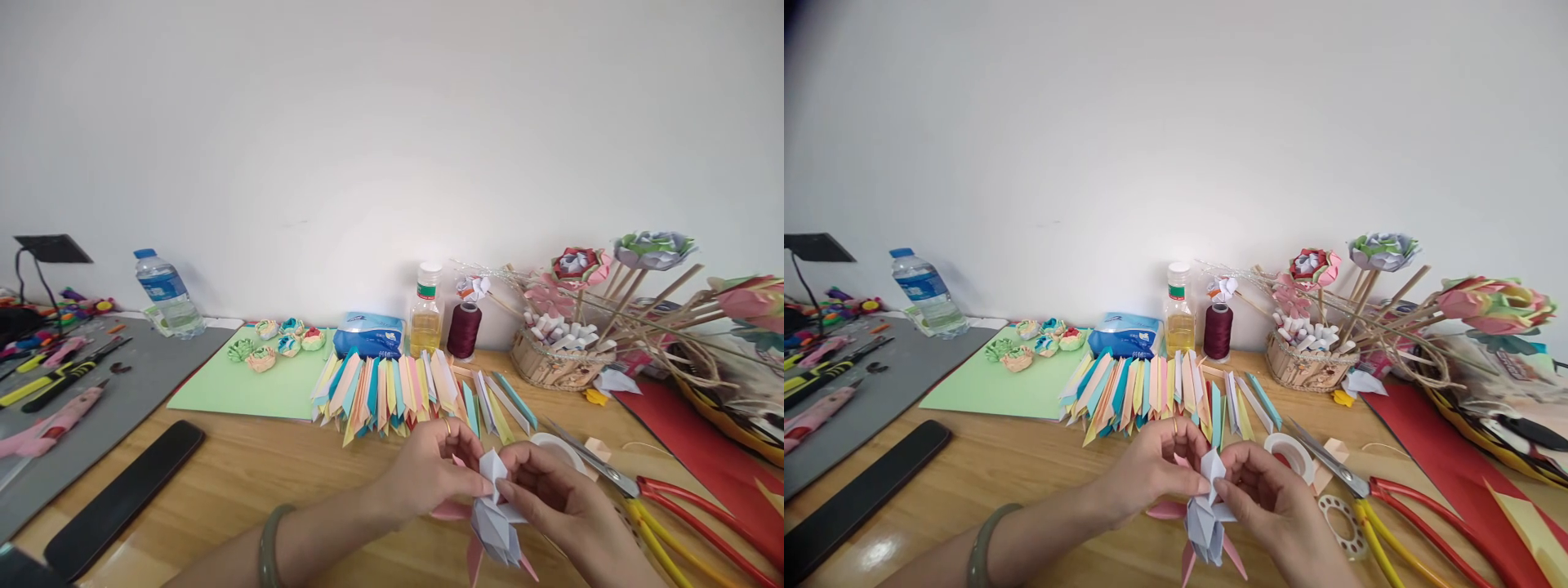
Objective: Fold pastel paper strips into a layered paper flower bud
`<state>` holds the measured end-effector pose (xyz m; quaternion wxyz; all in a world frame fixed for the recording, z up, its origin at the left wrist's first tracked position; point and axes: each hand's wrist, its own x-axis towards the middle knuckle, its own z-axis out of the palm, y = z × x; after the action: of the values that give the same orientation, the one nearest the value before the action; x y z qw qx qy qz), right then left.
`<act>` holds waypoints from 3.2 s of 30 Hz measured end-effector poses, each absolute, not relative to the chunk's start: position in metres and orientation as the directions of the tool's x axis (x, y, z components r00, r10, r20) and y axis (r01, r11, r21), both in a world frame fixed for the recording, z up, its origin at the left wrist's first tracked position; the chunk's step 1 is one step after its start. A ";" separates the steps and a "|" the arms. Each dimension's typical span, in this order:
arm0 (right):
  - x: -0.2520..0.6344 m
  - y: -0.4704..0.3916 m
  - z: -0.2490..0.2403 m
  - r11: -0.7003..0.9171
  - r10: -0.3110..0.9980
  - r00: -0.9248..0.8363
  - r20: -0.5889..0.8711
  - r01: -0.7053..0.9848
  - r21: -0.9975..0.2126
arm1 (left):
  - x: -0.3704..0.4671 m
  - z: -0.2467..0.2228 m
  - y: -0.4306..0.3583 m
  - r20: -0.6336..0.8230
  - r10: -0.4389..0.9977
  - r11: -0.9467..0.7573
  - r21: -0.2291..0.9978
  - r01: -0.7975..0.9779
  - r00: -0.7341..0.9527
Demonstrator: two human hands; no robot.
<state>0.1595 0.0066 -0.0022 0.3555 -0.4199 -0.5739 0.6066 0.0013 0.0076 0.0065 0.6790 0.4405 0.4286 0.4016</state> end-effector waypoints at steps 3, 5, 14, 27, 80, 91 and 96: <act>0.158 0.005 -0.006 -0.024 0.931 -0.361 -0.052 0.081 -0.996 | 0.002 0.006 0.007 -0.226 0.923 0.278 0.951 -0.135 0.311; 0.156 0.003 -0.007 0.024 0.944 -0.328 -0.015 0.115 -0.993 | 0.003 0.005 0.006 -0.221 0.927 0.267 0.956 -0.121 0.303; 0.153 -0.001 -0.005 0.207 0.951 -0.284 0.123 0.290 -0.934 | 0.006 0.005 0.001 -0.182 0.961 0.204 0.975 -0.089 0.207; 0.172 -0.002 -0.019 0.731 0.681 -0.575 0.454 0.569 -0.375 | 0.009 -0.006 -0.003 -0.126 0.972 0.147 0.985 -0.093 0.200; 0.159 -0.006 -0.008 0.258 0.962 -0.194 0.192 0.418 -0.871 | 0.008 -0.027 -0.007 0.643 0.766 -0.639 0.761 0.115 0.000; 0.158 -0.008 -0.007 0.269 0.962 -0.172 0.214 0.441 -0.856 | 0.010 -0.030 -0.008 0.500 0.864 -0.503 0.859 -0.090 -0.058; 0.158 -0.006 -0.009 0.289 0.955 -0.198 0.220 0.477 -0.830 | 0.012 -0.030 -0.007 0.493 0.865 -0.499 0.863 -0.073 -0.092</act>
<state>0.1581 -0.0060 -0.0091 0.3805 -0.5064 -0.7071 0.3144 0.0122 -0.0066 -0.0296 0.3597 0.5696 0.3478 0.6521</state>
